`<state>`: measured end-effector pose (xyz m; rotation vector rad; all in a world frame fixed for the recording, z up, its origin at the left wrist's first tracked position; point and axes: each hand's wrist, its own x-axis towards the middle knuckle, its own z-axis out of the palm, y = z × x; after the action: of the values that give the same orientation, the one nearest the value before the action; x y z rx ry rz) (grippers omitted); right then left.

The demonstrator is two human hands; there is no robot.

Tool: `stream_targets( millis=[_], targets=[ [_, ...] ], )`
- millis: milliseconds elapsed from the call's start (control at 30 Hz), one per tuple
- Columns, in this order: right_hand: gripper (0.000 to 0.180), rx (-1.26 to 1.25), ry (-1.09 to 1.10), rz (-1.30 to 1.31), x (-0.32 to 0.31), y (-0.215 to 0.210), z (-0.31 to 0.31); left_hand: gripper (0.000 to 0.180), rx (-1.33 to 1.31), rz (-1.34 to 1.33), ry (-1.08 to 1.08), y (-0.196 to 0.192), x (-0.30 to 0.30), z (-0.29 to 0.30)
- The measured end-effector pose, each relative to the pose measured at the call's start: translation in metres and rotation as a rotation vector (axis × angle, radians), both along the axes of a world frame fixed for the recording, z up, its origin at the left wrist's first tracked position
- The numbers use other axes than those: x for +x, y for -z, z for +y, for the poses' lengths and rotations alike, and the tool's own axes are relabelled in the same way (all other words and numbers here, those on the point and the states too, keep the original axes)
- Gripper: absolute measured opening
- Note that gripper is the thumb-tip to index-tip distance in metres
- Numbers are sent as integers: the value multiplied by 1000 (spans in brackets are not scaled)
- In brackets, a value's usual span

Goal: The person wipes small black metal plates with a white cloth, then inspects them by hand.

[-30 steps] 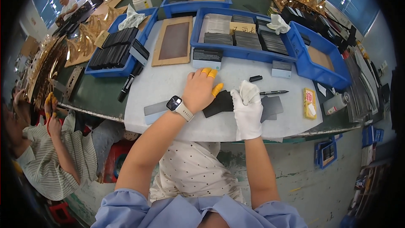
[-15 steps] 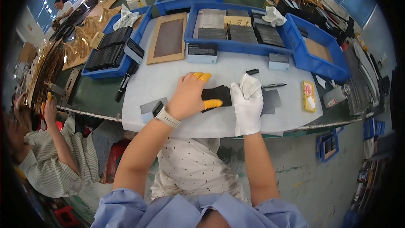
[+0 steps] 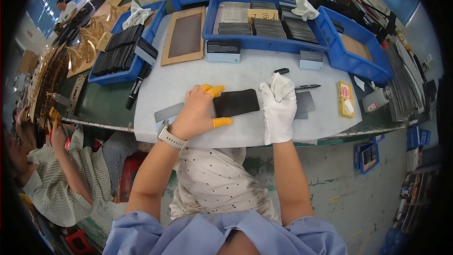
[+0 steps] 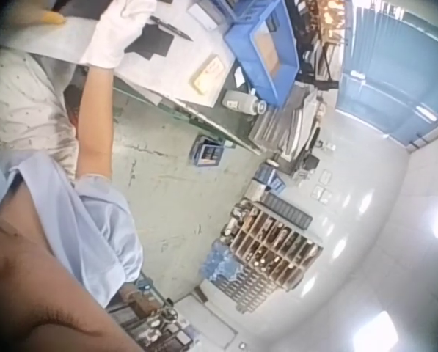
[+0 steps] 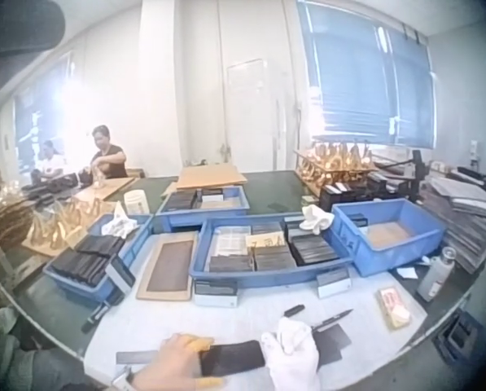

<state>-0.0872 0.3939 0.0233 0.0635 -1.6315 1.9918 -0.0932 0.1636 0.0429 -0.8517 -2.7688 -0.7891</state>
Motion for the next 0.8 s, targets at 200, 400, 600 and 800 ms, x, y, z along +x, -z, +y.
stream_targets(
  millis=[200,400,600,800],
  targets=[
    [30,-61,-60,67,-3,5,4,84,64,-2,-82,3,8,-3],
    [71,343,3,-117,21,-25,-19,86,306,73,-67,0,37,5],
    [46,489,116,-258,18,-39,4,92,474,28,-47,-10,71,9],
    [42,342,-102,-223,62,-45,-33,93,500,82,-73,-10,91,3]
  ],
)
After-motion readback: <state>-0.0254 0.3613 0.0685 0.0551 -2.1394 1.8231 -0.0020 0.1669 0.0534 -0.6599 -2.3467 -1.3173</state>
